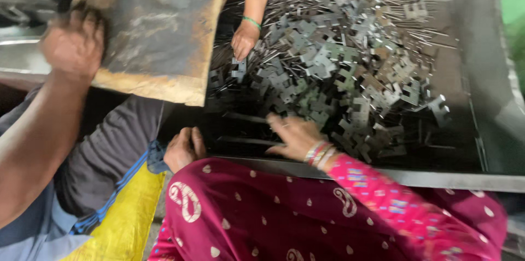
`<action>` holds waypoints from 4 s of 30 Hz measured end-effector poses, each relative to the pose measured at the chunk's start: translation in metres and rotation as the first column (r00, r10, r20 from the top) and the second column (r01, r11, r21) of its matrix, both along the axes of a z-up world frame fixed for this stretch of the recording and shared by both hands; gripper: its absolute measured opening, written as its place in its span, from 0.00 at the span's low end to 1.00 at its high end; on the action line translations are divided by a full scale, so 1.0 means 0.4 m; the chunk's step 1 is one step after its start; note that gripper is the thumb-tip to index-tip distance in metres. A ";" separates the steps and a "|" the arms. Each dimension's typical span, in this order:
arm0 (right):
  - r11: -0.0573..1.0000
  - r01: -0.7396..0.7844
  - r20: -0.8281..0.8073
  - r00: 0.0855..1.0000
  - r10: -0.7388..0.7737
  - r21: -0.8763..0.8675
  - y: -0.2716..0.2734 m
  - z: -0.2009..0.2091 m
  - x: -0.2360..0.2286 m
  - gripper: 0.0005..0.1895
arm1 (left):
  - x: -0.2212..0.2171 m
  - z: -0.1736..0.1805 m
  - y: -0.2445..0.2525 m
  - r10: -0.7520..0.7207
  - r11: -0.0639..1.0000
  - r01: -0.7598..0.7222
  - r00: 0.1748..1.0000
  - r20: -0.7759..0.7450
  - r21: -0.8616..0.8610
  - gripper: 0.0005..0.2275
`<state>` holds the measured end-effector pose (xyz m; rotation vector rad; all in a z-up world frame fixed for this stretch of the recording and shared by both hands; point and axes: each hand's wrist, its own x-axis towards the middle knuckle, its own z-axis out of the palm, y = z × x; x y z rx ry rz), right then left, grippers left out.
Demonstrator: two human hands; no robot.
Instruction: The person sorts small metal brackets and rods from a large bin, picking them up by hand and placing them into a separate container. The task involves repetitive picking and placing of similar metal components.
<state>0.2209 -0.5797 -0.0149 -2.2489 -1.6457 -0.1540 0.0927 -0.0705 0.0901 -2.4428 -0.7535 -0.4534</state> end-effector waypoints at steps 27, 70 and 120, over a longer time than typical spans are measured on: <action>0.889 0.365 -0.579 0.802 -0.150 0.275 -0.379 -0.041 0.207 0.15 | 0.271 -0.211 -0.960 -0.676 0.554 0.418 0.731 -0.096 -0.720 0.18; 0.608 0.793 -0.876 -0.313 0.366 -0.029 -0.373 -0.081 0.211 0.19 | 0.347 -0.226 -1.017 0.008 -0.596 0.385 0.880 0.474 -0.705 0.17; 0.892 0.152 -0.595 0.696 -0.402 -0.426 -0.267 -0.163 0.247 0.17 | 0.391 -0.227 -0.880 -0.399 0.081 0.400 0.853 0.338 -0.913 0.12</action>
